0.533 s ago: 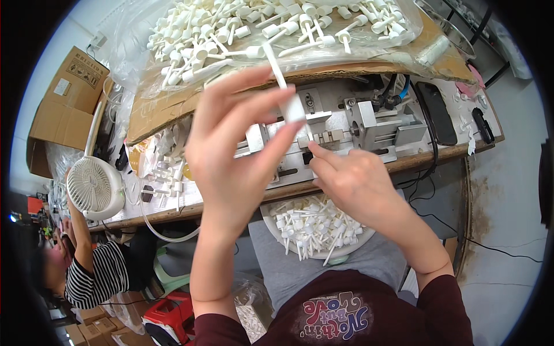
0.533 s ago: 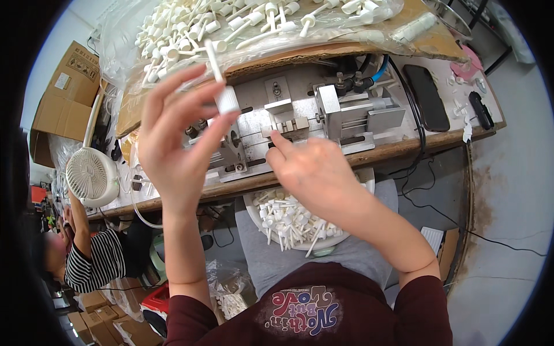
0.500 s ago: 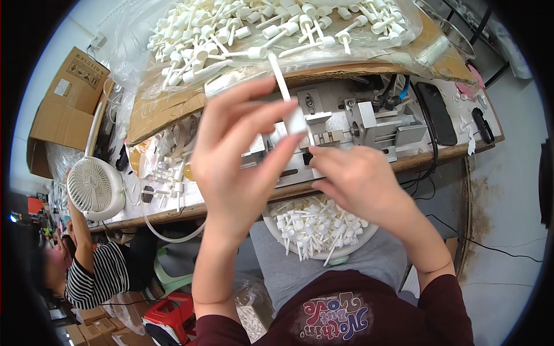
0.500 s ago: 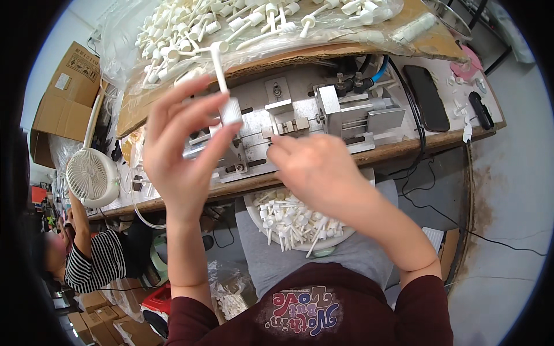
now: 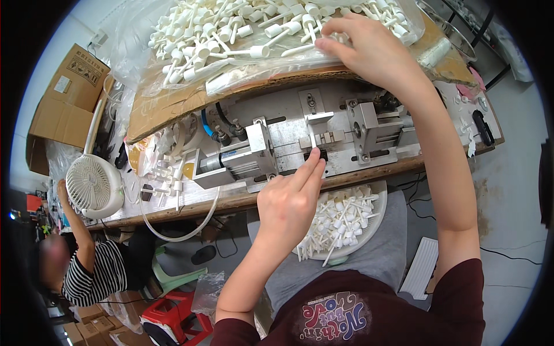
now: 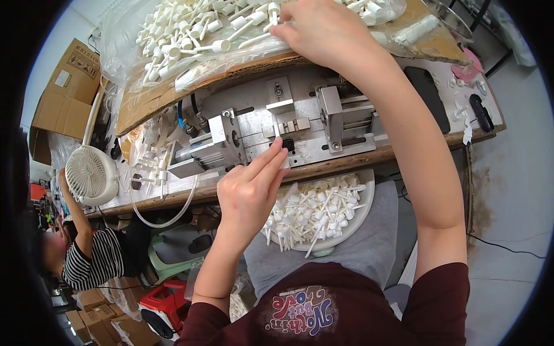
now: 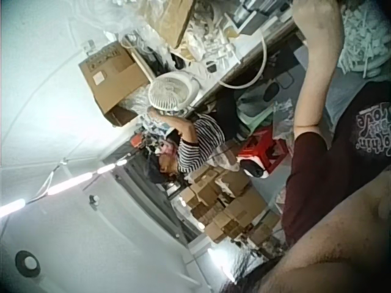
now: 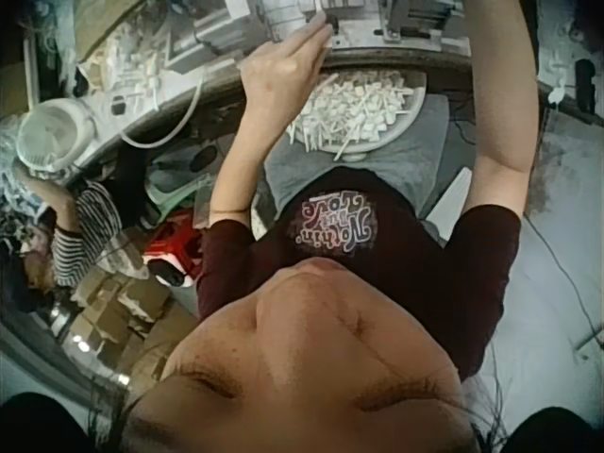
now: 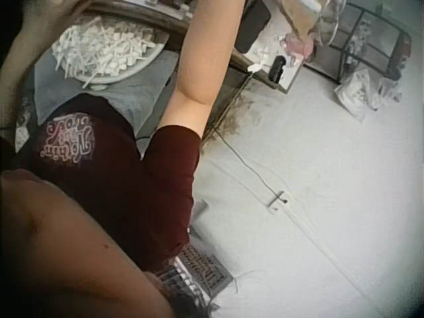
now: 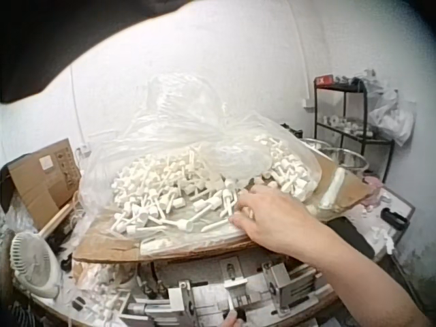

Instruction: The recorder is assembling small white plastic components using a pneumatic jig on a workbench.

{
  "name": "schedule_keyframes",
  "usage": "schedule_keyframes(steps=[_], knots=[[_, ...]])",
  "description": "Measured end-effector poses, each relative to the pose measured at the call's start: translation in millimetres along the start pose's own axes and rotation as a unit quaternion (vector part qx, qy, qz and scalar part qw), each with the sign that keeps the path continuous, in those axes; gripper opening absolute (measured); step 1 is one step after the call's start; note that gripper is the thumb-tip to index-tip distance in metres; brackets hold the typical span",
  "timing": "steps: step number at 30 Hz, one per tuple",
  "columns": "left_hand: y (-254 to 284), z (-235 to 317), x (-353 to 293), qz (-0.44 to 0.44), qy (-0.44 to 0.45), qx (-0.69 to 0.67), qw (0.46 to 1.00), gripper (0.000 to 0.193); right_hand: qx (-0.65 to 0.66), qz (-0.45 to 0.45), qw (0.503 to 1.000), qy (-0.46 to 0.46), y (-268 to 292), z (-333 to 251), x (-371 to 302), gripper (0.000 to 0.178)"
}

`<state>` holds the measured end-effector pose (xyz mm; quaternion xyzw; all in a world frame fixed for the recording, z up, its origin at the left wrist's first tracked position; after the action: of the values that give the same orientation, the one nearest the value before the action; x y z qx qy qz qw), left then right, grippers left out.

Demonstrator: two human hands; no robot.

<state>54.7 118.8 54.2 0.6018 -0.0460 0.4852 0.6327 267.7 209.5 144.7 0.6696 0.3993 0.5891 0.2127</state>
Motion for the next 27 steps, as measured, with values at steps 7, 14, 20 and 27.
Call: schedule_keyframes(steps=[7,14,20,27], knots=[[0,-2,5,-0.018,0.013,0.001,1.000,0.027,0.110,-0.011,0.994,-0.013,-6,12,0,0.030],[0,-4,5,-0.019,0.016,-0.012,1.000,0.028,0.076,-0.011,0.997,0.024,-10,17,-2,0.024],[14,-3,13,-0.016,0.012,-0.064,0.998,0.035,0.075,0.114,0.991,0.013,15,-5,-21,0.019],[24,-11,23,0.035,0.134,-0.297,0.945,0.038,0.215,0.201,0.951,-0.096,32,13,-45,0.029]])
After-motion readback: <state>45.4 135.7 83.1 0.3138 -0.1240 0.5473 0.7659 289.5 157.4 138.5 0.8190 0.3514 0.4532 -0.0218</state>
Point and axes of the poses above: each hand's wrist, its own x-axis towards the middle knuckle, its own y-axis out of the back of the hand, z = x × y, the point moved 4 cm from there along x, towards the middle knuckle, and after that the axes turned 7 degrees about z, right-handed, at the moved point
